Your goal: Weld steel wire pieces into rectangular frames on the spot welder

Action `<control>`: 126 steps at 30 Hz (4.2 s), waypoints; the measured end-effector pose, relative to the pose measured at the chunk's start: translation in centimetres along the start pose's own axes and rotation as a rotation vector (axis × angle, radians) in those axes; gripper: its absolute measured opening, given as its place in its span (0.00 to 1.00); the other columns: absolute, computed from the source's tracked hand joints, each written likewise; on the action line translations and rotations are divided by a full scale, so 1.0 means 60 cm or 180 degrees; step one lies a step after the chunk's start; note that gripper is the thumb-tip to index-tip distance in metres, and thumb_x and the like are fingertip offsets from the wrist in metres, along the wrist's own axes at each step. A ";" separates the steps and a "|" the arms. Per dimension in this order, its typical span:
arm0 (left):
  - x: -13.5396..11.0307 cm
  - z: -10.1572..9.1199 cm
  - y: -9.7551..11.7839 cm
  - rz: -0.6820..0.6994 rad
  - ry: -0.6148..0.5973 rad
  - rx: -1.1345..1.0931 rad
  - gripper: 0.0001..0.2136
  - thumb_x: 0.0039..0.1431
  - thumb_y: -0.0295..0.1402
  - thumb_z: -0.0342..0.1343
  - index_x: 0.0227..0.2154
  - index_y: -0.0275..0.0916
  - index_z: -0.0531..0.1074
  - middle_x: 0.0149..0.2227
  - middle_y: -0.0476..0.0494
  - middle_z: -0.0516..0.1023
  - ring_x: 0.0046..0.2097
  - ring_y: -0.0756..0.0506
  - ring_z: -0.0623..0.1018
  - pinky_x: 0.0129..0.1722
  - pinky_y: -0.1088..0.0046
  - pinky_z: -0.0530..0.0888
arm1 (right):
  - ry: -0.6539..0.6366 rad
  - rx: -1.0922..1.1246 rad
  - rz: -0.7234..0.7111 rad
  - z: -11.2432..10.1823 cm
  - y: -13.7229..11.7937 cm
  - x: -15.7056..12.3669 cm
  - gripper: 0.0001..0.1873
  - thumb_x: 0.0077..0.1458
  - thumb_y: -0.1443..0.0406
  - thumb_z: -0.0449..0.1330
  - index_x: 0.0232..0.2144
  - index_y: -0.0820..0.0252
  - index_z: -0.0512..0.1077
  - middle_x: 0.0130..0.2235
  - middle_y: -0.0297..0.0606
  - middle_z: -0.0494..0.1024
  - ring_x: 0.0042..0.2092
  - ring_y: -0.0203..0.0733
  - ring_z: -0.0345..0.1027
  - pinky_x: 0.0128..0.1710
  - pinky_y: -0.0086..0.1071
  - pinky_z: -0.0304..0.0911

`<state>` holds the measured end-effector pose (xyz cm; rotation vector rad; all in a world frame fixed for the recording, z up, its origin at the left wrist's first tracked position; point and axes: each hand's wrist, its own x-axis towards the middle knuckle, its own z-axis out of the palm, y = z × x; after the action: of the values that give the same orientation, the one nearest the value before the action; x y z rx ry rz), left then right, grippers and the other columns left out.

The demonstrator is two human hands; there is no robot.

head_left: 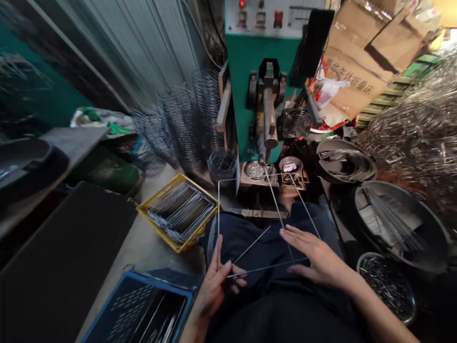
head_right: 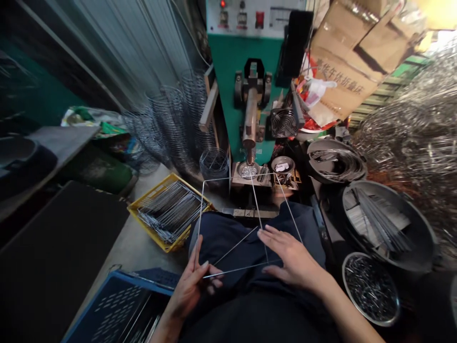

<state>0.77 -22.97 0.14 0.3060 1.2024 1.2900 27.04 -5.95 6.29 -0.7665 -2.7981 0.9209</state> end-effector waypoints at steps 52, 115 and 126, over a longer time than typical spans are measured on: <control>0.021 0.022 -0.026 0.0186 -0.0572 -0.0550 0.43 0.64 0.35 0.55 0.67 0.57 0.26 0.29 0.43 0.81 0.26 0.44 0.81 0.20 0.79 0.71 | 0.0245 0.0023 0.0163 0.043 -0.019 0.015 0.37 0.58 0.62 0.61 0.67 0.56 0.55 0.65 0.44 0.60 0.66 0.50 0.53 0.63 0.47 0.56; 0.023 0.050 -0.003 0.0512 -0.0619 -0.0270 0.44 0.64 0.32 0.53 0.67 0.49 0.22 0.29 0.45 0.81 0.23 0.46 0.79 0.26 0.71 0.74 | 0.0291 0.0295 0.0244 0.040 -0.003 -0.007 0.42 0.54 0.74 0.60 0.67 0.50 0.53 0.66 0.35 0.59 0.64 0.44 0.57 0.64 0.39 0.56; 0.278 0.058 0.148 0.0880 -0.1034 -0.0267 0.44 0.60 0.27 0.54 0.69 0.45 0.28 0.34 0.39 0.83 0.27 0.44 0.81 0.25 0.73 0.75 | 0.0311 0.1209 0.0151 -0.112 0.146 0.227 0.45 0.46 0.56 0.72 0.63 0.56 0.61 0.54 0.45 0.75 0.47 0.48 0.74 0.48 0.41 0.71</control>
<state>-4.46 -4.48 -0.15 0.6125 0.8480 1.4583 20.64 10.35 5.80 -0.7940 -2.4224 1.3300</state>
